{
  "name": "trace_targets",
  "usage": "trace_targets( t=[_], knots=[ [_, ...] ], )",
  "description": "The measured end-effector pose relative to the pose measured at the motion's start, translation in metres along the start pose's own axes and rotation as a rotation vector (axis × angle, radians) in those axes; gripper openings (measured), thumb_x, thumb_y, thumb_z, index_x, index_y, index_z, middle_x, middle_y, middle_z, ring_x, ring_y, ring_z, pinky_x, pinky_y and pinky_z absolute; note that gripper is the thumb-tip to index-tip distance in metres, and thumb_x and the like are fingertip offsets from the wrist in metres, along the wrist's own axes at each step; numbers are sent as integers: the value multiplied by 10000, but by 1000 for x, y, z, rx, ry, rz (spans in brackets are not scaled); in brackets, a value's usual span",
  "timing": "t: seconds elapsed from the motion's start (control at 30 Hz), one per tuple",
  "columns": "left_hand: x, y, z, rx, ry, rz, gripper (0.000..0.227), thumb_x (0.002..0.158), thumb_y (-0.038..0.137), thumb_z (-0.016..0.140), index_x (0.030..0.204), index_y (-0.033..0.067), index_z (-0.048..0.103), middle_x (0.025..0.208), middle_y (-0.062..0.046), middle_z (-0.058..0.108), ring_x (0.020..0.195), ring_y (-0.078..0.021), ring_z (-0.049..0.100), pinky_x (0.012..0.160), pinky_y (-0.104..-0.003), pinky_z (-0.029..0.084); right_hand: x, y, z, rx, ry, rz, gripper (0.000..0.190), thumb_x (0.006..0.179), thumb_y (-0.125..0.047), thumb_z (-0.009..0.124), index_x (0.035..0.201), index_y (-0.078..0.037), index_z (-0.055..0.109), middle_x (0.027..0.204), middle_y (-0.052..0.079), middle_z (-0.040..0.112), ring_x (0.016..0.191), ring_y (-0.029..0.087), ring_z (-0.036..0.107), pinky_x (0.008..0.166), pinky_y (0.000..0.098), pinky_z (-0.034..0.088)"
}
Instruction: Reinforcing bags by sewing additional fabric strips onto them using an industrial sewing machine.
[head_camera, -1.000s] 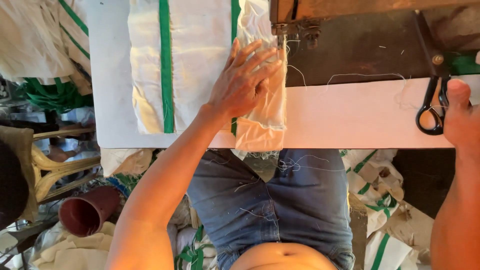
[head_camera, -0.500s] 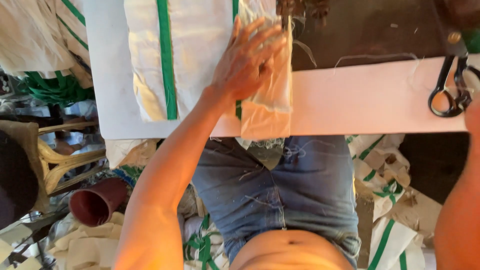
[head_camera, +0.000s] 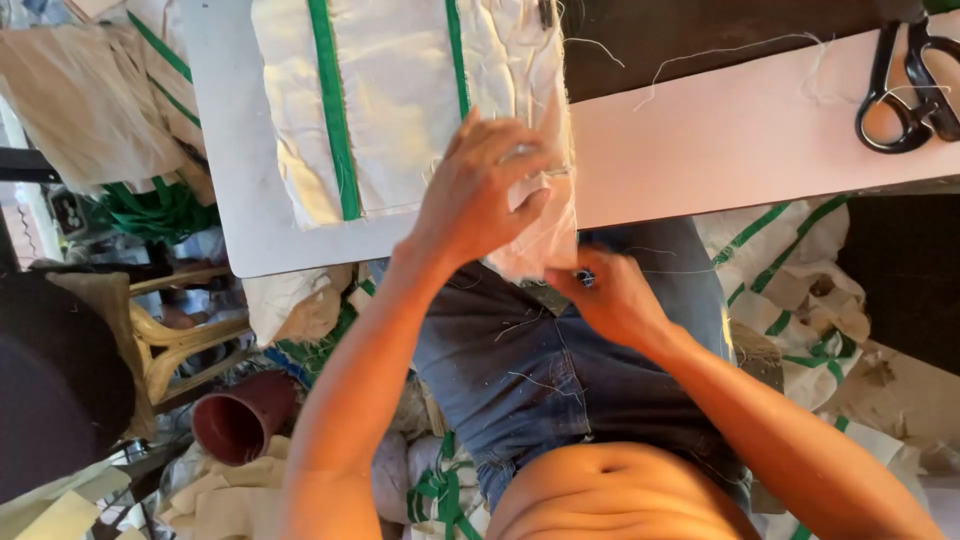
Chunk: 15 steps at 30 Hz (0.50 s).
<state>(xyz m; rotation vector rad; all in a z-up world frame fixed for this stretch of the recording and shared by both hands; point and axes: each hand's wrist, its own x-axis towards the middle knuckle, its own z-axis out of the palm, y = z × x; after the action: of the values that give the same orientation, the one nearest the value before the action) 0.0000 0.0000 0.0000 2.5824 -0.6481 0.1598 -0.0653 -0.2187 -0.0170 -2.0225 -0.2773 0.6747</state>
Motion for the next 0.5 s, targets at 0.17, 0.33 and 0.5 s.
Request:
trace_targets(
  t=[0.17, 0.33, 0.5],
  knots=[
    [-26, 1, 34, -34, 202, -80, 183, 950, 212, 740, 1127, 167, 755, 1296, 35, 677, 1290, -245, 617, 1214, -521, 343, -23, -11, -11, -130, 50, -241, 265, 950, -307, 672, 880, -84, 546, 661, 169, 633, 679, 468, 635, 566, 513, 473],
    [-31, 11, 26, -156, 306, -9, 190, 1033, 62, 685, 1204, -17, 705, 1319, -182, 675, 1344, -360, 575, 1207, -681, 352, 32, -62, -51, -475, 24, -746, 860, 1030, -674, 269, 1635, -63, 235, 1710, 208, 245, 1601, 394, 238, 1267, 673, 126],
    [-25, 15, 20, -123, 323, 2, 86, 1011, 58, 689, 1048, 42, 765, 1246, -104, 725, 1288, -327, 631, 1210, -586, 362, 23, -26, -98, -1014, 324, -528, 778, 1035, -678, 503, 1487, -46, 542, 1554, 178, 512, 1407, 472, 415, 1170, 727, 186]
  ],
)
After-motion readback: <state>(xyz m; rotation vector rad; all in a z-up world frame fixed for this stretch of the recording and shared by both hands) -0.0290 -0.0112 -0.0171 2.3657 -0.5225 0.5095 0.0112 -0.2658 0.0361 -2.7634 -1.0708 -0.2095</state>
